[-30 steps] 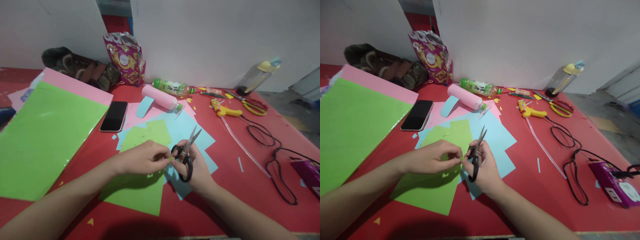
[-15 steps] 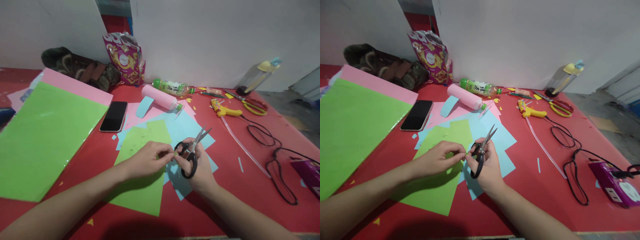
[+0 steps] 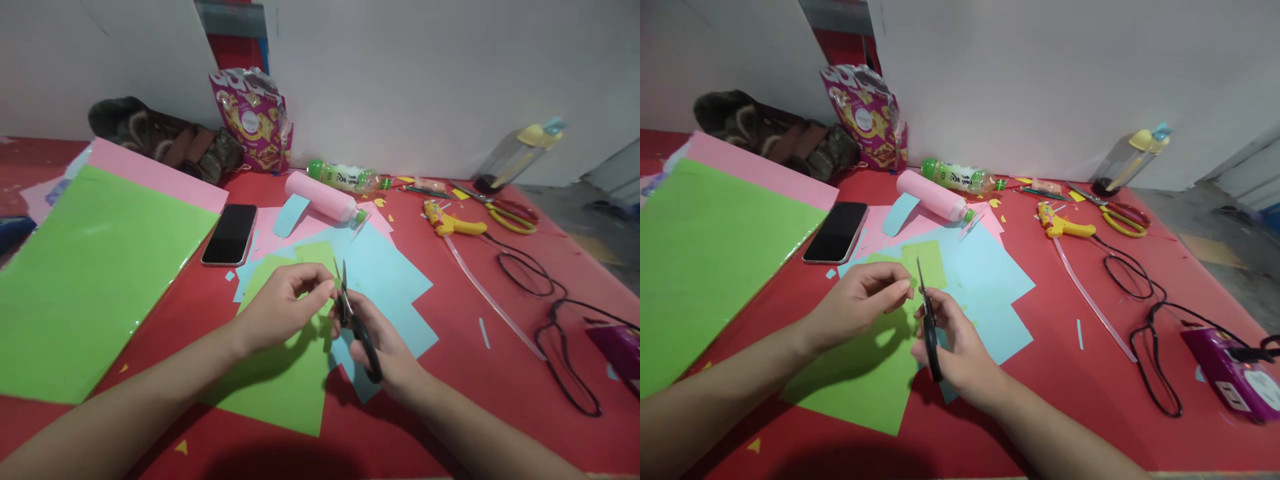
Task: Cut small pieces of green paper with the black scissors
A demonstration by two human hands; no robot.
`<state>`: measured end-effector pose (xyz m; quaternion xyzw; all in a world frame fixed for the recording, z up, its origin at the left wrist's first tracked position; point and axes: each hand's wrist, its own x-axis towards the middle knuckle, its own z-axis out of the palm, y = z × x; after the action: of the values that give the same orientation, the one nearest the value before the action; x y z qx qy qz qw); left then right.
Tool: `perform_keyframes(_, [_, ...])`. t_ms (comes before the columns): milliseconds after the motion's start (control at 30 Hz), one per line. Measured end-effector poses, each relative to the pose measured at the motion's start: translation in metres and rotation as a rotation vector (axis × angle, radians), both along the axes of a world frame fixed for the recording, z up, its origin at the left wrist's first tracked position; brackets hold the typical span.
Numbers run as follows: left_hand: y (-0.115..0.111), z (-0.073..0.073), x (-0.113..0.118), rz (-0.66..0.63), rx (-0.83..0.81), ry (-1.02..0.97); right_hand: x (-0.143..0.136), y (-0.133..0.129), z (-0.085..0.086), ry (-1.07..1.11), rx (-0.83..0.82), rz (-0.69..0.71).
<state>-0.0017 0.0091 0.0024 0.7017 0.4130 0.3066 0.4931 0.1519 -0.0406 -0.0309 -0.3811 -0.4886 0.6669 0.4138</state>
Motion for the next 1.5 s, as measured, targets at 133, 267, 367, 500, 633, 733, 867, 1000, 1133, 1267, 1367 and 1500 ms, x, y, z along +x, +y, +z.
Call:
perform_keyframes(133, [-0.002,0.001,0.0,-0.005,-0.03,-0.05,0.003,-0.003,0.0,0.019,0.049,0.073])
perform_keyframes(267, [-0.004,0.001,0.001,-0.024,-0.051,-0.076,0.005,-0.004,-0.003,0.054,0.05,0.091])
perform_keyframes(367, [-0.006,0.0,0.002,-0.008,-0.047,-0.083,0.005,-0.004,-0.005,0.07,0.041,0.098])
perform_keyframes(500, [-0.008,-0.001,0.003,0.035,-0.018,-0.072,0.005,-0.004,-0.004,0.075,0.04,0.098])
perform_keyframes(633, [-0.01,-0.003,0.006,0.025,-0.016,-0.083,0.004,-0.004,-0.003,0.06,0.078,0.086])
perform_keyframes(733, [-0.012,-0.003,0.007,0.018,-0.013,-0.082,0.004,-0.004,-0.003,0.044,0.083,0.074])
perform_keyframes(867, [-0.014,-0.003,0.008,0.037,-0.013,-0.075,0.004,-0.005,-0.002,0.062,0.078,0.075])
perform_keyframes(1000, [-0.016,-0.004,0.009,0.062,-0.014,-0.088,0.004,-0.005,-0.002,0.064,0.062,0.064])
perform_keyframes(1133, [-0.016,-0.004,0.01,0.084,-0.006,-0.1,0.003,-0.003,-0.002,0.062,0.065,0.067])
perform_keyframes(1267, [-0.018,-0.005,0.012,0.1,0.011,-0.104,0.002,-0.002,-0.002,0.082,0.066,0.07])
perform_keyframes(1367, [-0.02,-0.005,0.013,0.118,-0.003,-0.109,0.002,-0.003,-0.002,0.07,0.081,0.059])
perform_keyframes(1500, [-0.023,-0.006,0.013,0.135,-0.025,-0.124,0.002,-0.004,-0.001,0.035,0.092,0.056])
